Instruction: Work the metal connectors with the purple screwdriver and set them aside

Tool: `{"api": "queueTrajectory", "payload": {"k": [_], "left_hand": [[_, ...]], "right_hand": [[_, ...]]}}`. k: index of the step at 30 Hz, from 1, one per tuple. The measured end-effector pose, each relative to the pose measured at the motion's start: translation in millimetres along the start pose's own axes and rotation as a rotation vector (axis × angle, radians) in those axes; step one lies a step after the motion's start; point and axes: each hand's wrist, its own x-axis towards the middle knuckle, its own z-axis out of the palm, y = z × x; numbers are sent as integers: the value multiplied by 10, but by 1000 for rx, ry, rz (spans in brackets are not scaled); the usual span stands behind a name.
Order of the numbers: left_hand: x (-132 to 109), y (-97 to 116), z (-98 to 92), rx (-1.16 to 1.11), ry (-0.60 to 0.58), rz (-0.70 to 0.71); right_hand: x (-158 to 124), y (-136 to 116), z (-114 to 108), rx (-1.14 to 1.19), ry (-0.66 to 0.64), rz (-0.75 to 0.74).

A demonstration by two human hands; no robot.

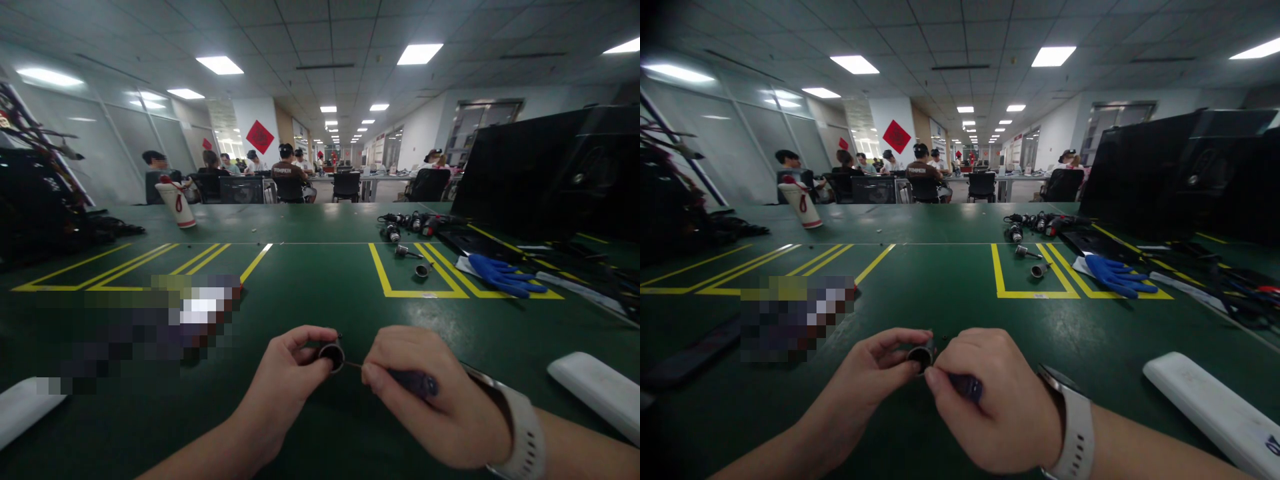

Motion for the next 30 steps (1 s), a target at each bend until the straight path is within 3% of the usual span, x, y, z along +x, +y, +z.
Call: {"api": "queueTrajectory", "payload": {"k": [11,24,30], "left_hand": [[44,-28,-2,0,8,91],[43,-22,-11,63,31,182],[36,-20,-19,21,15,121]], "right_hand": [[-9,47,26,81,36,50],[-42,-42,88,-60,7,60],[-33,-34,70,-25,12,34]]}}
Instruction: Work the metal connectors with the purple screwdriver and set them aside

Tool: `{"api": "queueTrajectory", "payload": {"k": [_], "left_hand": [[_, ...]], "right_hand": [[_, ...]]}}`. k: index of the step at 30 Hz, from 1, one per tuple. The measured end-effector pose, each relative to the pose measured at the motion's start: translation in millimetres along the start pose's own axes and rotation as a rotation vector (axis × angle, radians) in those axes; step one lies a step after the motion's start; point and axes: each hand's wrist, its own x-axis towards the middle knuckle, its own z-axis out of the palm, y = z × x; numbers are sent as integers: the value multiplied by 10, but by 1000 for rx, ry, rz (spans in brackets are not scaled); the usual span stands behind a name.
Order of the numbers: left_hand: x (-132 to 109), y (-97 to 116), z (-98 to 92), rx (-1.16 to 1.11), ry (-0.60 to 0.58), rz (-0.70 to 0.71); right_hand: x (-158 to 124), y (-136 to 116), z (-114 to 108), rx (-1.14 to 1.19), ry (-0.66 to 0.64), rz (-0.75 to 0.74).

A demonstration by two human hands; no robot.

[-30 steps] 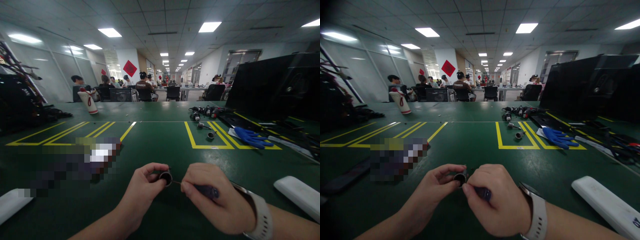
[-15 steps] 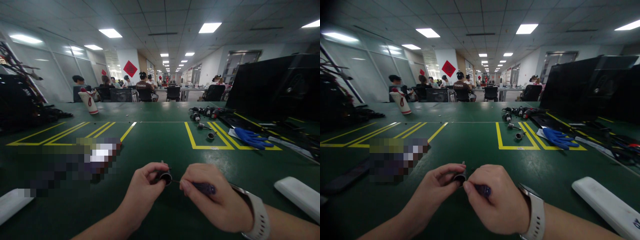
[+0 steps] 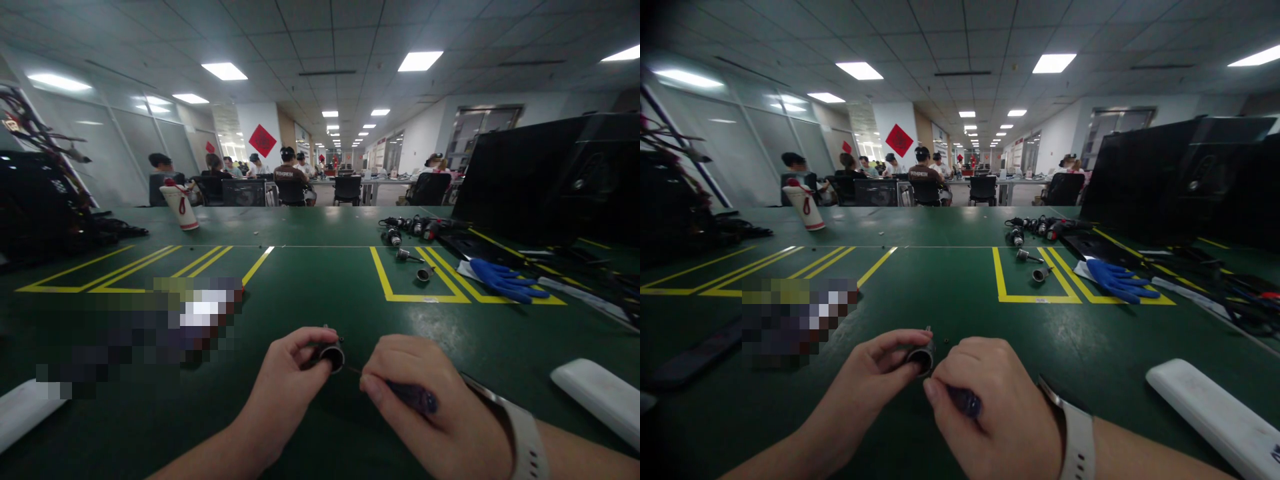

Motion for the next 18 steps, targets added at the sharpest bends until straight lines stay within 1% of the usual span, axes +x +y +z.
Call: {"api": "queueTrajectory", "payload": {"k": [4,9,11,18], "left_hand": [[-21,31,6,0,10,-52],[-43,31,9,-9,20,-56],[-45,21,9,-20,22,-43],[-62,43,12,-46,38,-13]], "right_hand": [[9,15,-1,19,-9,0],[5,17,35,-20,-17,-1],[-10,9,51,-57,-8,-39],[-58,27,129,-222,9,-244]]}}
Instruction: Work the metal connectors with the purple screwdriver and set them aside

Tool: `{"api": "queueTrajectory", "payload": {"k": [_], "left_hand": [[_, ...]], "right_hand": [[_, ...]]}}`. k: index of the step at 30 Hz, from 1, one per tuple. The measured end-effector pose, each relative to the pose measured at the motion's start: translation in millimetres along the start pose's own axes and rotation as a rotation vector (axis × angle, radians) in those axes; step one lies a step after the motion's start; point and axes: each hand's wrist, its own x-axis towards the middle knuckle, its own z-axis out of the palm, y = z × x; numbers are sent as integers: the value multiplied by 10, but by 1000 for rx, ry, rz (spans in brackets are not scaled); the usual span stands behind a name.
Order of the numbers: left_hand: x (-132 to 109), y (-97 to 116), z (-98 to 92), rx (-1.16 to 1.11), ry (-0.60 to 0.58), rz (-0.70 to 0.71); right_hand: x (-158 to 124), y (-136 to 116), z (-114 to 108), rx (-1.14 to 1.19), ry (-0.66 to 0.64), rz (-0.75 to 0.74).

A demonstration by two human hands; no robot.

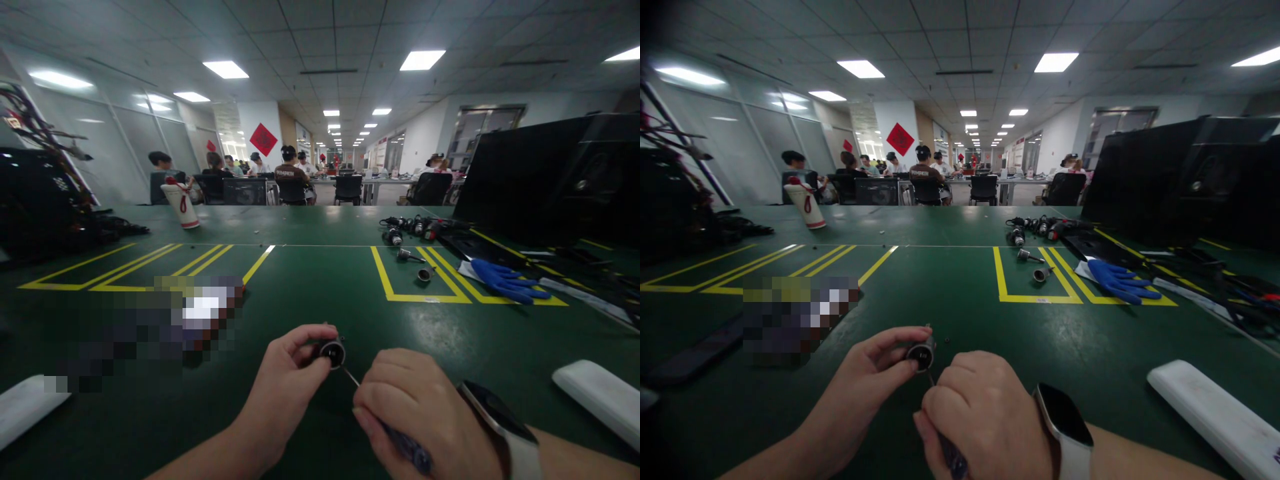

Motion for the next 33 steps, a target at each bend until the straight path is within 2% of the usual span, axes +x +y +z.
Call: {"api": "queueTrajectory", "payload": {"k": [5,22,33], "left_hand": [[-1,24,1,24,28,-18],[7,41,-2,-30,-2,-40],[-2,39,9,-39,29,-25]], "right_hand": [[-15,29,92,-174,20,-148],[-15,52,57,-127,21,-158],[-24,40,59,-104,46,-157]]}}
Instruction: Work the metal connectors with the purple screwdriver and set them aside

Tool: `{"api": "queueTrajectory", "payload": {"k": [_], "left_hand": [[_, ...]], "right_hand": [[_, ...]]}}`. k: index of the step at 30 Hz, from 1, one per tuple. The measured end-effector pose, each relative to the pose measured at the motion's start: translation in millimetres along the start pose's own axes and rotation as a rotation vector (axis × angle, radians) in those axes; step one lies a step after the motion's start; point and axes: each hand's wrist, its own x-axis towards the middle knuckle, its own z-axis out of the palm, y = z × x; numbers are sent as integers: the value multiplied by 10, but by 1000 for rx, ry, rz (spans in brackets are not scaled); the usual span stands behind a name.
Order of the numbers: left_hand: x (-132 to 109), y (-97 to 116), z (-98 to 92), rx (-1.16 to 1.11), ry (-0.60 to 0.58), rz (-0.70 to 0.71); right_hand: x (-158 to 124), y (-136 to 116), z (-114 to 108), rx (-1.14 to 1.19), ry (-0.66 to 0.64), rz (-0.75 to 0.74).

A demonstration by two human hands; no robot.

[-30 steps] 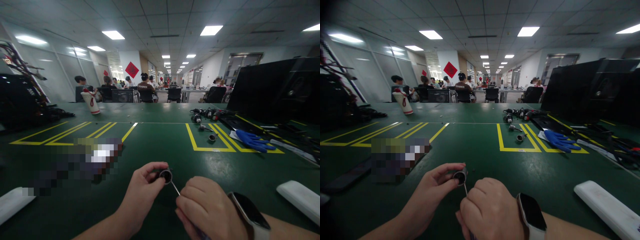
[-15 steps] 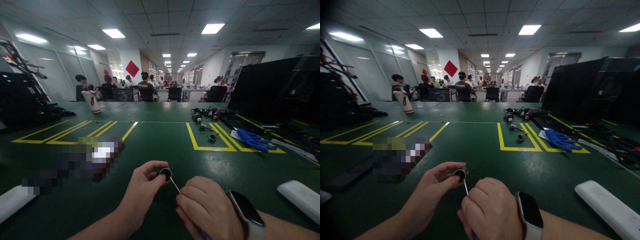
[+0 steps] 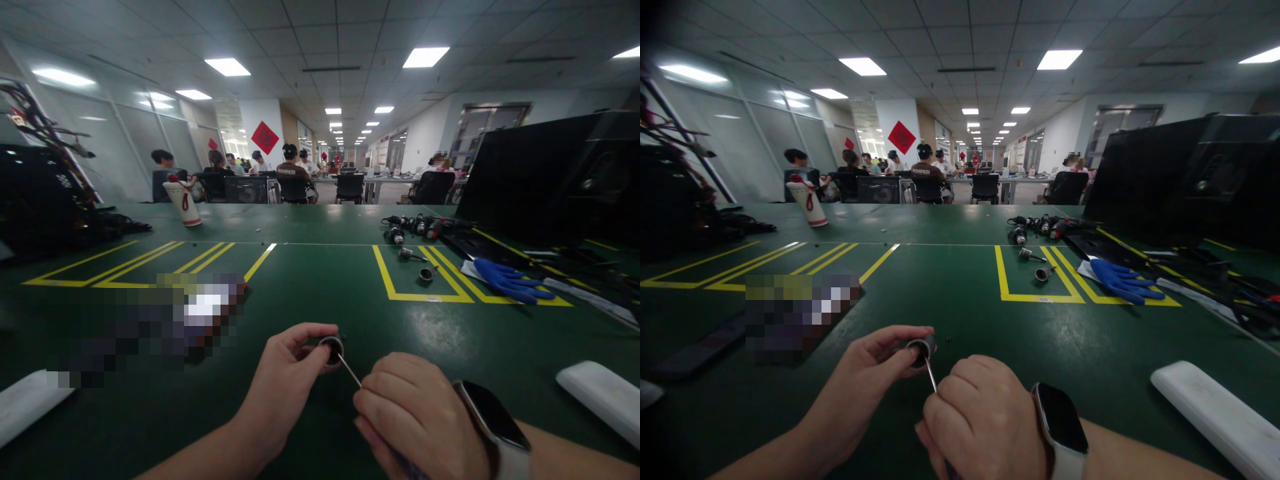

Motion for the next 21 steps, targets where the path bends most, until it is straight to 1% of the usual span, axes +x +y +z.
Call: {"api": "queueTrajectory", "payload": {"k": [8,16,19,21], "left_hand": [[21,-26,-14,56,-18,21],[24,-27,2,76,-16,18],[50,-37,-5,92,-18,27],[84,-49,-23,92,-16,28]], "right_hand": [[-3,-4,-9,-7,19,-17],[-8,-13,17,-17,-1,17],[-4,-28,-18,35,50,29],[6,-8,-61,154,116,88]]}}
